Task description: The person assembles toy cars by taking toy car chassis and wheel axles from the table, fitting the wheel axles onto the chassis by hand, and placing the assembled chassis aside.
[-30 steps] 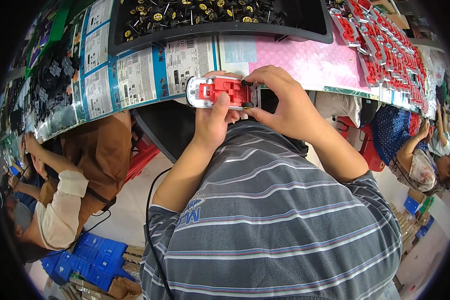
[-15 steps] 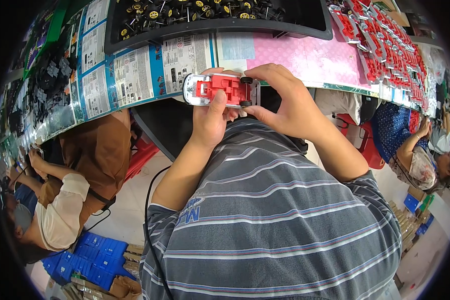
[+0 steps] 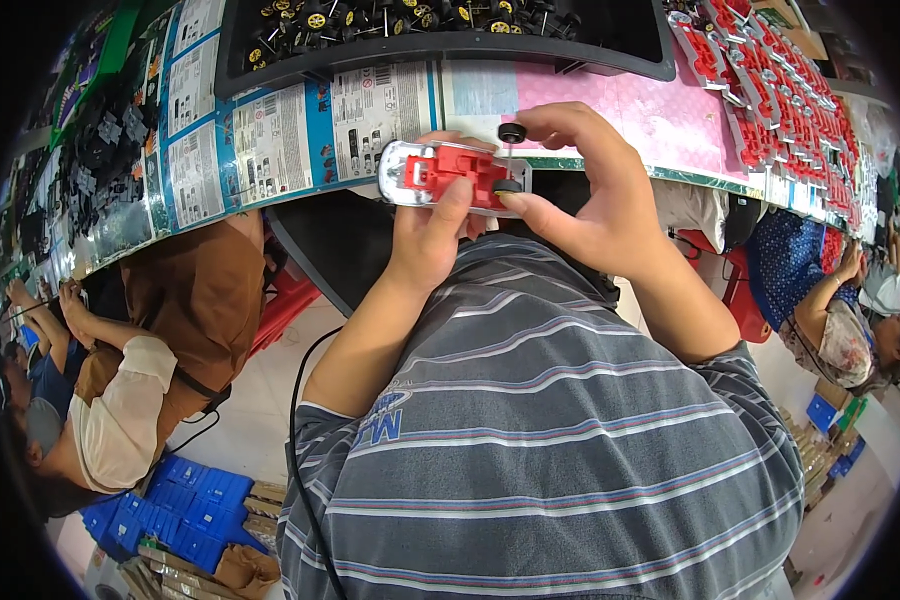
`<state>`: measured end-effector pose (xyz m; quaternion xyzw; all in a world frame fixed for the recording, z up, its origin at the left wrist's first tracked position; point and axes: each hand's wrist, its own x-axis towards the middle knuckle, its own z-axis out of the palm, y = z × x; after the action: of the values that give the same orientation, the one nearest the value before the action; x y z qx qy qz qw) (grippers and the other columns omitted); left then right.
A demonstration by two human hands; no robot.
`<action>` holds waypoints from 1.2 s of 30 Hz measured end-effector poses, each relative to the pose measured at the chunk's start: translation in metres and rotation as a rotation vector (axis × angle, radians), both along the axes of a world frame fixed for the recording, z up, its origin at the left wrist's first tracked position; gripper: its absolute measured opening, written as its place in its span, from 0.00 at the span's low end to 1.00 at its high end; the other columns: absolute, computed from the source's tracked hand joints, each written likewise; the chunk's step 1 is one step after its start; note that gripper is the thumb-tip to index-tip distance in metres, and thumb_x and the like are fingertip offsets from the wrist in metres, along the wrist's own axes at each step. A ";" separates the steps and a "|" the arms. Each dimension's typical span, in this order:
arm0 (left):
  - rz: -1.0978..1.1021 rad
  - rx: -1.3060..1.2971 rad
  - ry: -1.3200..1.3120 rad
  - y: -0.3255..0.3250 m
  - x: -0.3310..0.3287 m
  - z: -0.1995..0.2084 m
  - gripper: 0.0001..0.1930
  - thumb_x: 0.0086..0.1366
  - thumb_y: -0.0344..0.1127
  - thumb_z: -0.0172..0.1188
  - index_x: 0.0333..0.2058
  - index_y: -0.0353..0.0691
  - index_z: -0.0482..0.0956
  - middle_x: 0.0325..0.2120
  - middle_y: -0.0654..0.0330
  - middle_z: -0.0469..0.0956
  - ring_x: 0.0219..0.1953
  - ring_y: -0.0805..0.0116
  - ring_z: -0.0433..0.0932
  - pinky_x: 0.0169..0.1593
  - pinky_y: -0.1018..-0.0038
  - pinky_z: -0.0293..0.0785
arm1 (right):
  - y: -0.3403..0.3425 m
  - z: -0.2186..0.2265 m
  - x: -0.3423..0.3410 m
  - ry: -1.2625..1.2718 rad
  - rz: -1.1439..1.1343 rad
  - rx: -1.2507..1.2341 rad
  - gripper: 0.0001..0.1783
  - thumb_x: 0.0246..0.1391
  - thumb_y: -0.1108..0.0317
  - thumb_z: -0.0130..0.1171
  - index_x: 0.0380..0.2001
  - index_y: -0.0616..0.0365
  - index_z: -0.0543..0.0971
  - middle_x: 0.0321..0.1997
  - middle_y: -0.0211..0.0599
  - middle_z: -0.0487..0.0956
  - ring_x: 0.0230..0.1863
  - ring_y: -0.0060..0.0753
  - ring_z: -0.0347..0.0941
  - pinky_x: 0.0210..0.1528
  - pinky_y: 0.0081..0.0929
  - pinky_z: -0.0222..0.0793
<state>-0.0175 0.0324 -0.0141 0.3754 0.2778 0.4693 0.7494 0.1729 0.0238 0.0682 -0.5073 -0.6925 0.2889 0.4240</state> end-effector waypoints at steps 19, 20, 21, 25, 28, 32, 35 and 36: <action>-0.194 -0.043 0.183 -0.012 0.005 -0.009 0.16 0.71 0.39 0.58 0.53 0.38 0.73 0.35 0.63 0.77 0.24 0.81 0.69 0.26 0.82 0.65 | 0.005 0.003 0.007 0.009 0.114 0.038 0.20 0.46 0.66 0.74 0.40 0.63 0.78 0.40 0.44 0.78 0.42 0.39 0.77 0.43 0.34 0.74; -0.203 -0.064 0.209 -0.012 0.001 -0.002 0.20 0.71 0.35 0.56 0.58 0.38 0.66 0.40 0.60 0.77 0.25 0.80 0.70 0.26 0.82 0.66 | -0.001 0.002 0.026 0.040 0.098 -0.072 0.15 0.47 0.69 0.72 0.35 0.63 0.78 0.35 0.42 0.79 0.37 0.37 0.76 0.40 0.32 0.73; -0.084 -0.021 0.200 -0.014 0.006 0.006 0.24 0.72 0.37 0.54 0.62 0.36 0.60 0.44 0.55 0.77 0.25 0.77 0.71 0.25 0.81 0.66 | -0.008 -0.002 0.045 0.080 0.082 -0.179 0.10 0.48 0.71 0.70 0.29 0.63 0.78 0.31 0.40 0.79 0.33 0.35 0.76 0.38 0.31 0.72; -0.101 -0.039 0.099 -0.003 0.004 0.000 0.26 0.70 0.37 0.57 0.61 0.35 0.59 0.50 0.53 0.75 0.26 0.77 0.72 0.26 0.81 0.69 | -0.007 -0.012 0.123 0.093 -0.245 -0.058 0.06 0.51 0.74 0.61 0.22 0.61 0.77 0.25 0.32 0.78 0.29 0.23 0.72 0.33 0.23 0.67; -0.126 -0.027 0.110 0.000 0.008 -0.005 0.28 0.70 0.39 0.57 0.63 0.38 0.59 0.53 0.49 0.73 0.30 0.72 0.75 0.24 0.81 0.68 | 0.037 -0.013 0.179 -0.362 -0.604 -0.017 0.07 0.51 0.68 0.63 0.28 0.62 0.82 0.25 0.41 0.82 0.27 0.32 0.79 0.34 0.27 0.74; -0.175 -0.013 0.109 -0.001 0.021 0.002 0.27 0.71 0.40 0.57 0.63 0.38 0.60 0.54 0.49 0.74 0.30 0.73 0.75 0.24 0.81 0.68 | 0.108 -0.045 0.268 -0.660 -0.717 0.148 0.11 0.49 0.66 0.64 0.36 0.57 0.84 0.33 0.49 0.83 0.36 0.47 0.82 0.42 0.36 0.77; -0.162 -0.038 0.125 -0.004 0.026 0.008 0.27 0.70 0.41 0.57 0.62 0.39 0.60 0.52 0.51 0.75 0.26 0.74 0.73 0.24 0.81 0.68 | 0.140 -0.053 0.309 -0.938 -0.616 0.089 0.19 0.51 0.72 0.58 0.49 0.51 0.82 0.42 0.53 0.82 0.43 0.57 0.79 0.50 0.46 0.75; -0.153 -0.034 0.129 -0.004 0.024 0.007 0.26 0.70 0.41 0.57 0.62 0.39 0.60 0.52 0.52 0.75 0.26 0.75 0.73 0.24 0.81 0.68 | 0.148 -0.055 0.312 -0.964 -0.617 -0.032 0.19 0.51 0.72 0.58 0.48 0.52 0.82 0.42 0.53 0.82 0.43 0.58 0.79 0.50 0.46 0.75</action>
<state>0.0064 0.0281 -0.0074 0.4121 0.3038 0.3807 0.7701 0.4854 0.1717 0.0131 -0.7665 -0.6232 -0.1019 0.1172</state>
